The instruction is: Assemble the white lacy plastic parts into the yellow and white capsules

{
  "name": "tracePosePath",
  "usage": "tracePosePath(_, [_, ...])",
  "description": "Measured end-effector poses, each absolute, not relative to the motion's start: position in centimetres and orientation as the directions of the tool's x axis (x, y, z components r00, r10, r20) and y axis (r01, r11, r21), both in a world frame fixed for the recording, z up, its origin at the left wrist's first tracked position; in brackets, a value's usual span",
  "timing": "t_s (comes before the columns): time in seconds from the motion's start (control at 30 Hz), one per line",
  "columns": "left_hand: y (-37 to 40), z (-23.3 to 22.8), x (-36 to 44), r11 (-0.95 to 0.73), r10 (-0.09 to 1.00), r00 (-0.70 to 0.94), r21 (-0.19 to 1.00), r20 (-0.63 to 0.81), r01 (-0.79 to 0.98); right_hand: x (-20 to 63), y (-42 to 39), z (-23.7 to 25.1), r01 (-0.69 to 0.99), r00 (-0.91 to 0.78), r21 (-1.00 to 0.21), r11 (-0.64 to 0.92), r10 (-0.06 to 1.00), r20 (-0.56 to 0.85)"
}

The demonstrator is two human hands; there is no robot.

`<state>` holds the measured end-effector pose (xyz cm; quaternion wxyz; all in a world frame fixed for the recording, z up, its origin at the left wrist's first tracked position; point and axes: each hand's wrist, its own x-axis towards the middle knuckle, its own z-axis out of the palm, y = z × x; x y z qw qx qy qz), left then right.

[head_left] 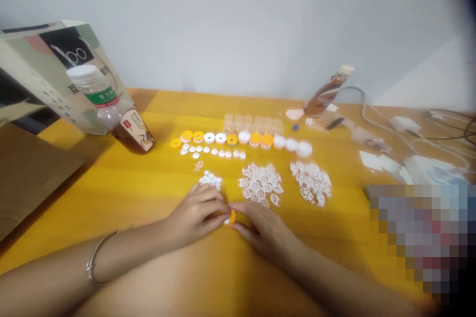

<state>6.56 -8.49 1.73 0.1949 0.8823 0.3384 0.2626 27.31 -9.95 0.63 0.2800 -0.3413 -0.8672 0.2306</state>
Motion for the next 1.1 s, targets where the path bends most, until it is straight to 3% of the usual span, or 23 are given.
tracePosePath(0.1, [-8.4, 1.8, 6.6, -0.695, 0.699, 0.632, 0.525, 0.334, 0.492, 27.3, -9.9, 0.8, 0.439, -0.601, -0.621, 0.650, 0.726, 0.335])
tracePosePath(0.27, [-8.5, 2.0, 6.7, -0.714, 0.687, 0.616, 0.516, 0.385, 0.474, 27.2, -10.3, 1.0, 0.383, -0.434, -0.726, 0.571, 0.805, 0.404])
tracePosePath(0.4, [-8.8, 2.2, 6.8, -0.734, 0.671, 0.600, 0.501, 0.435, 0.458, 26.8, -10.6, 0.8, 0.206, -0.433, -0.913, 0.353, 0.869, 0.238])
tracePosePath(0.5, [-9.1, 2.3, 6.9, -0.734, 0.674, 0.586, 0.499, 0.449, 0.462, 26.6, -10.6, 0.9, 0.084, -0.479, -0.978, 0.190, 0.868, 0.128])
tracePosePath(0.87, [-8.9, 3.2, 6.8, -0.774, 0.631, 0.579, 0.468, 0.516, 0.426, 26.7, -10.3, 1.4, -0.028, -0.470, -0.999, -0.030, 0.882, -0.013])
tracePosePath(1.0, [-6.1, 4.9, 6.9, -0.781, 0.618, 0.527, 0.380, 0.584, 0.495, 26.7, -10.2, 1.3, -0.034, -0.439, -0.998, -0.047, 0.898, -0.027])
tracePosePath(1.1, [-1.9, 5.6, 8.2, -0.761, 0.622, 0.560, 0.254, 0.548, 0.597, 26.7, -10.2, 1.3, -0.022, -0.425, -0.999, -0.040, 0.905, -0.027])
